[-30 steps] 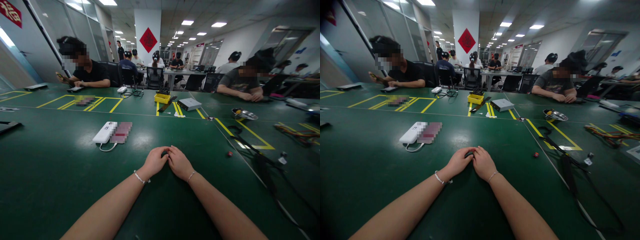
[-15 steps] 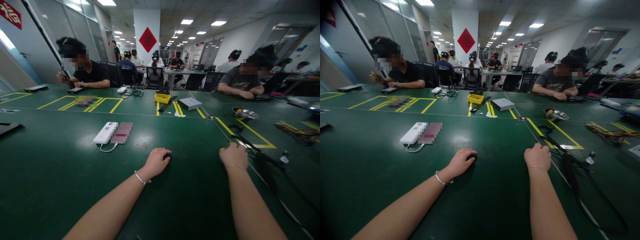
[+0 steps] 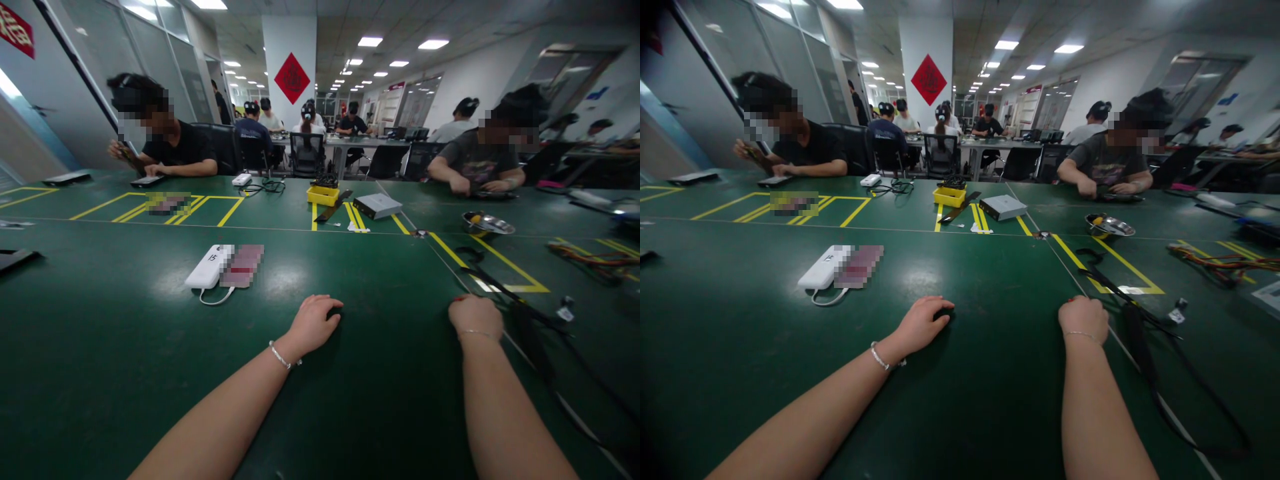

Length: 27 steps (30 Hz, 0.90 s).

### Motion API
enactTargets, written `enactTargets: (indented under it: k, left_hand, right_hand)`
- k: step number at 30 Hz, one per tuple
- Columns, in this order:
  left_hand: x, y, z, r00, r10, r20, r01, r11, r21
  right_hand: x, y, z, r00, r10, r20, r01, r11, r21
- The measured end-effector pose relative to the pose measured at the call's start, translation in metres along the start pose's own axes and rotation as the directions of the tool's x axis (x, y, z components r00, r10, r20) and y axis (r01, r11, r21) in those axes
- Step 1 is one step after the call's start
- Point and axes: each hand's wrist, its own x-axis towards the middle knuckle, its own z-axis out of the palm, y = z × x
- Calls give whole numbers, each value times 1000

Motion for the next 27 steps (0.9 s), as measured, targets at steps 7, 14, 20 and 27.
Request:
enactTargets:
  k: [7, 14, 20, 27]
  left_hand:
    - [0, -1, 1, 1000, 3, -11, -3, 1000, -16]
    - [0, 2, 1, 999, -19, -41, 16, 997, -75]
    - [-2, 5, 4, 994, -92, -52, 78, 972, -220]
    - [-1, 4, 6, 979, -167, -114, 128, 950, -285]
  right_hand:
    - [0, -4, -2, 992, 116, 43, -110, 985, -134]
    - [-31, -66, -8, 985, -170, -22, 171, 967, 186]
    - [-99, -147, 7, 825, -484, 291, 159, 693, 703]
    - [-131, -167, 8, 740, -614, 275, 224, 611, 759]
